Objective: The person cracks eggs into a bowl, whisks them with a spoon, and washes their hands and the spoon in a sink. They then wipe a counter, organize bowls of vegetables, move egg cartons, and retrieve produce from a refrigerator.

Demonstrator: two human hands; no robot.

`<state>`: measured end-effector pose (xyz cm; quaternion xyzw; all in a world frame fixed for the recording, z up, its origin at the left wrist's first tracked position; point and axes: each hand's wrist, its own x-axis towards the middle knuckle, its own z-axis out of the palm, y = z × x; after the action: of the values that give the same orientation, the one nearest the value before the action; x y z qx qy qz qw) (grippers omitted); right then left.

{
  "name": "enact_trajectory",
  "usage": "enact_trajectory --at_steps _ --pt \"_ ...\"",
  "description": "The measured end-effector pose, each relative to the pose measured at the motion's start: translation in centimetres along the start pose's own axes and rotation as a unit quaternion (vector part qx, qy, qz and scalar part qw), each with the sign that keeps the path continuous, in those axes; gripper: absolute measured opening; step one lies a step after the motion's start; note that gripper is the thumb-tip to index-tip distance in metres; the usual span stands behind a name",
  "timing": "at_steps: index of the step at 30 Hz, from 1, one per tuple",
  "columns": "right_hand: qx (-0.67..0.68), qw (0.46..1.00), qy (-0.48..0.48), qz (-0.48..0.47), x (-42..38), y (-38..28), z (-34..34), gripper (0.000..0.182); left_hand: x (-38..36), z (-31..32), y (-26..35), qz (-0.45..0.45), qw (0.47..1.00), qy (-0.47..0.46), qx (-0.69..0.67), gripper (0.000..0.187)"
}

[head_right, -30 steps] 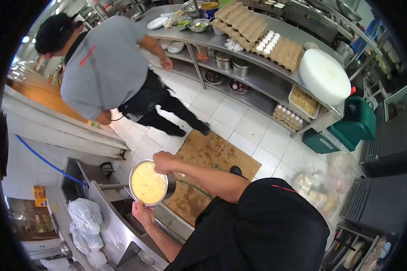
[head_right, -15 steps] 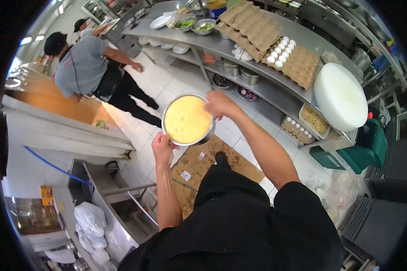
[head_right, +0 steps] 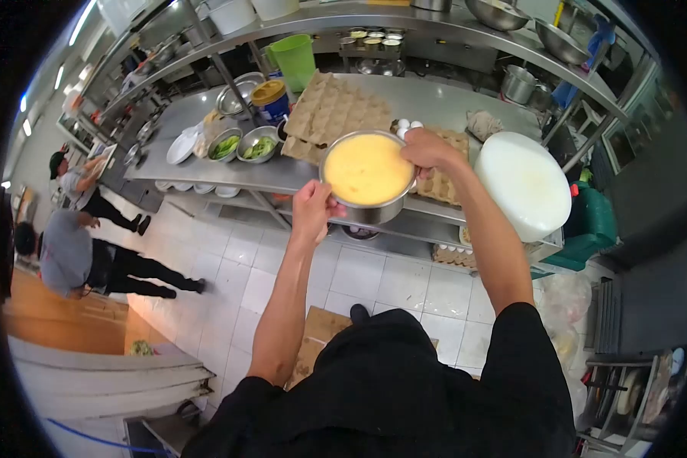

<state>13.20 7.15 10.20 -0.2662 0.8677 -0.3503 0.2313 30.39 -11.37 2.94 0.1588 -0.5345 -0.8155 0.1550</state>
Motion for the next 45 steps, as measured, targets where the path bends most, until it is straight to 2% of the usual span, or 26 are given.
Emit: enact_trajectory --at_steps 5,6,9,12,17,19,21,23,25,27,29,30,31,32,35,36,38,39,41,42,43,45 --pt "0.061 0.995 0.044 0.067 4.0 0.7 -5.7 0.015 9.6 4.1 1.6 -0.035 0.998 -0.054 0.014 0.014" --pt "0.094 0.993 0.050 0.060 6.1 2.9 -6.7 0.012 11.2 4.9 1.7 -0.036 0.997 -0.066 0.021 0.014" --pt "0.119 0.988 0.073 0.069 9.0 3.7 -9.4 0.009 16.1 7.0 2.5 -0.036 0.994 -0.092 0.036 0.013" --pt "0.096 0.986 0.099 0.089 12.1 4.2 -11.8 0.008 20.6 9.0 3.1 -0.051 0.992 -0.101 0.047 0.013" --pt "0.146 0.983 0.087 0.069 19.5 7.5 -16.1 0.007 28.4 11.3 3.1 -0.047 0.990 -0.099 0.087 0.014" --pt "0.149 0.984 0.076 0.065 22.1 7.7 -17.0 0.006 31.2 12.0 3.1 -0.038 0.992 -0.080 0.091 0.014" --pt "0.182 0.975 0.112 0.054 24.6 8.1 -17.7 0.002 34.2 12.8 3.5 -0.026 0.991 -0.055 0.117 0.015" --pt "0.162 0.982 0.080 0.050 27.7 8.4 -18.7 0.003 37.2 13.4 3.6 -0.033 0.993 -0.027 0.110 0.016" --pt "0.188 0.974 0.106 0.077 30.8 8.7 -18.7 0.005 40.7 13.6 2.7 -0.047 0.988 0.020 0.149 0.016" --pt "0.259 0.960 0.109 0.017 33.2 9.0 -18.8 0.006 44.1 13.8 1.3 -0.021 0.990 0.078 0.112 0.019" --pt "0.277 0.956 0.100 0.004 36.1 9.8 -18.7 0.005 46.9 14.0 0.8 0.030 0.989 0.106 0.099 0.020" --pt "0.285 0.954 0.095 0.003 37.4 10.5 -18.6 0.005 48.1 13.8 0.3 0.059 0.982 0.114 0.141 0.026" --pt "0.292 0.952 0.090 -0.001 38.7 11.0 -18.4 0.005 50.4 13.6 -1.2 0.057 0.981 0.128 0.133 0.026" --pt "0.297 0.951 0.082 -0.002 40.1 11.5 -18.1 0.005 53.3 13.1 -3.2 0.084 0.985 0.105 0.107 0.029" --pt "0.312 0.948 0.058 0.000 44.5 13.0 -16.3 0.005 57.3 11.2 -5.5 0.094 0.979 0.087 0.160 0.034" --pt "0.317 0.947 0.049 0.006 45.9 13.8 -15.7 0.005 59.9 11.2 -7.7 0.048 0.968 0.161 0.185 0.035" --pt "0.326 0.945 0.029 0.022 48.7 15.7 -14.3 0.005 53.6 12.4 0.2 -0.145 0.933 0.266 0.194 0.046" --pt "0.333 0.942 0.024 0.038 49.9 16.6 -13.7 0.005 55.3 11.5 -1.3 -0.146 0.932 0.274 0.188 0.046" --pt "0.360 0.929 0.027 0.086 51.4 17.9 -12.3 0.006 58.9 9.8 -5.0 -0.156 0.915 0.191 0.320 0.053" --pt "0.353 0.932 0.051 0.065 51.3 17.8 -11.5 0.006 59.6 9.3 -5.7 -0.159 0.904 0.163 0.362 0.055" --pt "0.351 0.933 0.047 0.067 50.6 17.2 -10.4 0.006 59.6 9.1 -5.6 -0.177 0.918 0.179 0.306 0.057" --pt "0.388 0.921 0.038 0.000 49.5 15.9 -8.9 0.005 60.4 8.4 -5.8 -0.194 0.929 0.196 0.248 0.059"
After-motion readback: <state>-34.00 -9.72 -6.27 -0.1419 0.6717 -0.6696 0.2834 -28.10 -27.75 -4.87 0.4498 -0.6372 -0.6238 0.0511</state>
